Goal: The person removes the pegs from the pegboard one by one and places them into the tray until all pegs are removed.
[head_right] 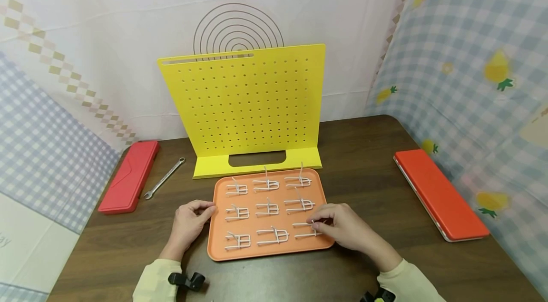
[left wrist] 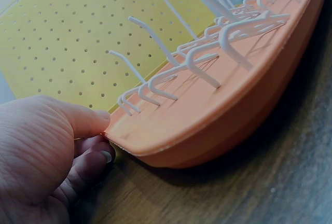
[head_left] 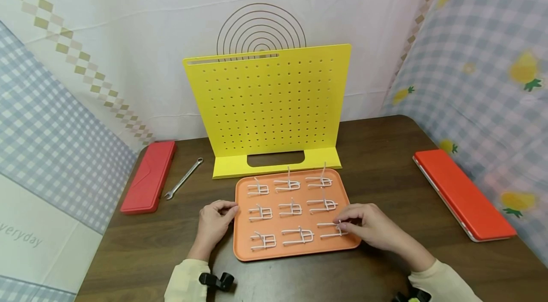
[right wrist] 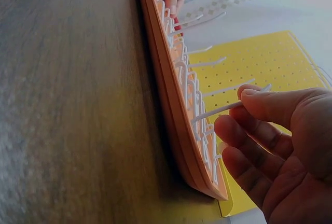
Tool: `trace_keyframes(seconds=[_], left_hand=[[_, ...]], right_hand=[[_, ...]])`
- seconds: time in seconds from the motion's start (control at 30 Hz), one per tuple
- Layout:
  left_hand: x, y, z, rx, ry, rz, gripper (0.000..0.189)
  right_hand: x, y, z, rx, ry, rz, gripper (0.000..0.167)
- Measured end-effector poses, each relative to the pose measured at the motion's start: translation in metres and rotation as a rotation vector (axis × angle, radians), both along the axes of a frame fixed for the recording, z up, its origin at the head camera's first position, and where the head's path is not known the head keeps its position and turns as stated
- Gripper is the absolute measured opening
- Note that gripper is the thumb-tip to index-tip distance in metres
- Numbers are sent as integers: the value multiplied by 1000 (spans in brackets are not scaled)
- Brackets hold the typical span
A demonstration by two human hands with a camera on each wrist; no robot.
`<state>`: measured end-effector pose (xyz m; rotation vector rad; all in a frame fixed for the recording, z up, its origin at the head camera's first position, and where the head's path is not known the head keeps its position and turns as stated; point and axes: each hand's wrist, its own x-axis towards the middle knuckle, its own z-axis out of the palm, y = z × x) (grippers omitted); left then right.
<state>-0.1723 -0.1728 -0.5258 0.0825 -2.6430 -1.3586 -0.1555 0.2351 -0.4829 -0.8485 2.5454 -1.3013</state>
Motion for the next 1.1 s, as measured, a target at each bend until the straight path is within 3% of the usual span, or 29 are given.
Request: trace_keyframes(seconds=[0.47, 0.77, 0.9, 1.1], left_hand=[[0, 3, 0, 9, -12, -5, 8], [1, 0, -1, 16, -12, -8, 7], [1, -3, -2, 13, -1, 5, 7], [2, -6, -2, 8, 15, 8, 7]], right_hand=[[2, 1, -3, 19, 13, 1, 8], [4, 3, -3, 32, -1, -9, 16], [2, 6, 1, 44, 29, -6, 17], [-1, 20, 12, 59, 52, -78, 17]])
